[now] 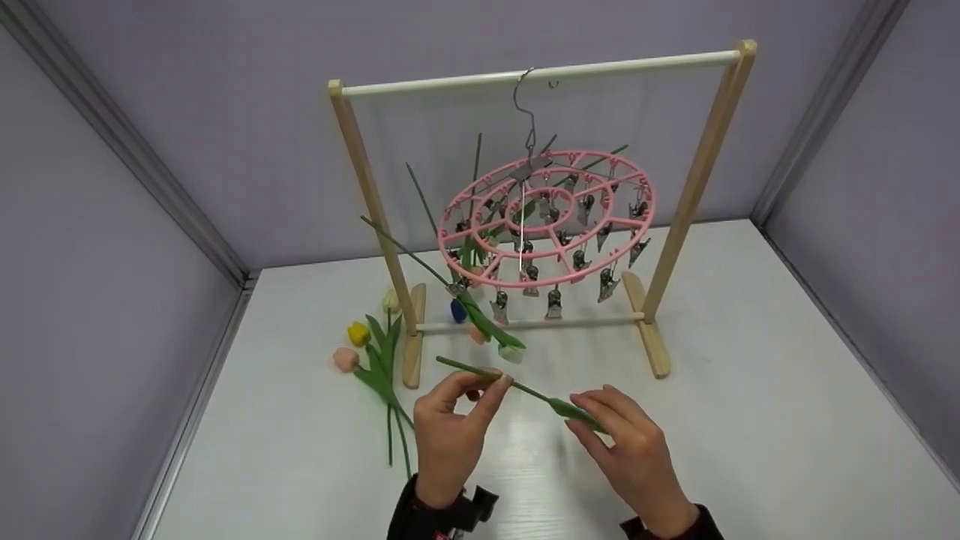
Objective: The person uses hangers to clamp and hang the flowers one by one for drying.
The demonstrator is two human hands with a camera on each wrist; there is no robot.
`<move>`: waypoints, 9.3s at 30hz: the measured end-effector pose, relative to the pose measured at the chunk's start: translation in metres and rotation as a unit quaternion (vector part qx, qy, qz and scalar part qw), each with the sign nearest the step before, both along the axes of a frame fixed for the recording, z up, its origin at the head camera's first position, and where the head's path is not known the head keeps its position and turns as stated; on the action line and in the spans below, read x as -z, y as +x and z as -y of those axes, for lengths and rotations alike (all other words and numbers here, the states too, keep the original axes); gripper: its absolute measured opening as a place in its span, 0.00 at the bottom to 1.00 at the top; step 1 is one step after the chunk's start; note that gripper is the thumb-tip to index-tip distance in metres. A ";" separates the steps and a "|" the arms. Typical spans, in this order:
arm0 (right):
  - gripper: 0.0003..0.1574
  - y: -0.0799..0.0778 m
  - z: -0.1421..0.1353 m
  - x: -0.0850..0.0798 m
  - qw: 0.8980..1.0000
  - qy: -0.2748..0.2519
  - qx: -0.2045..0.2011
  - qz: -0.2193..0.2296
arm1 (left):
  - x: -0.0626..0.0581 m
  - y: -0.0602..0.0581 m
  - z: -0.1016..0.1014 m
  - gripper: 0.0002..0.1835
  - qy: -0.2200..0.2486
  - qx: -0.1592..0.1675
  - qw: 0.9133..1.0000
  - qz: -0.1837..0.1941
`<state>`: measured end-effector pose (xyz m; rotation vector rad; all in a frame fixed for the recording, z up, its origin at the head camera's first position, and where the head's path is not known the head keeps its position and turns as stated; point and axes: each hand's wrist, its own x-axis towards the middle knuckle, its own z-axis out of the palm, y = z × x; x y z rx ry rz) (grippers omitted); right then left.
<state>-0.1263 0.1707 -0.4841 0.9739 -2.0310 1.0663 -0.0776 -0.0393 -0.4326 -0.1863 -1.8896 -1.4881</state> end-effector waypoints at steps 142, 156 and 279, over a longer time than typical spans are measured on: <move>0.31 -0.030 0.062 -0.012 0.976 -0.050 -0.019 0.212 | -0.003 -0.102 0.075 0.10 0.039 -0.017 0.985 0.166; 0.15 -0.035 0.041 -0.001 0.979 -0.058 0.008 0.193 | 0.004 -0.088 0.080 0.16 0.019 -0.041 0.984 0.174; 0.18 0.025 0.035 0.006 0.977 -0.082 -0.075 0.182 | -0.010 -0.010 -0.013 0.06 -0.153 0.083 0.985 -0.016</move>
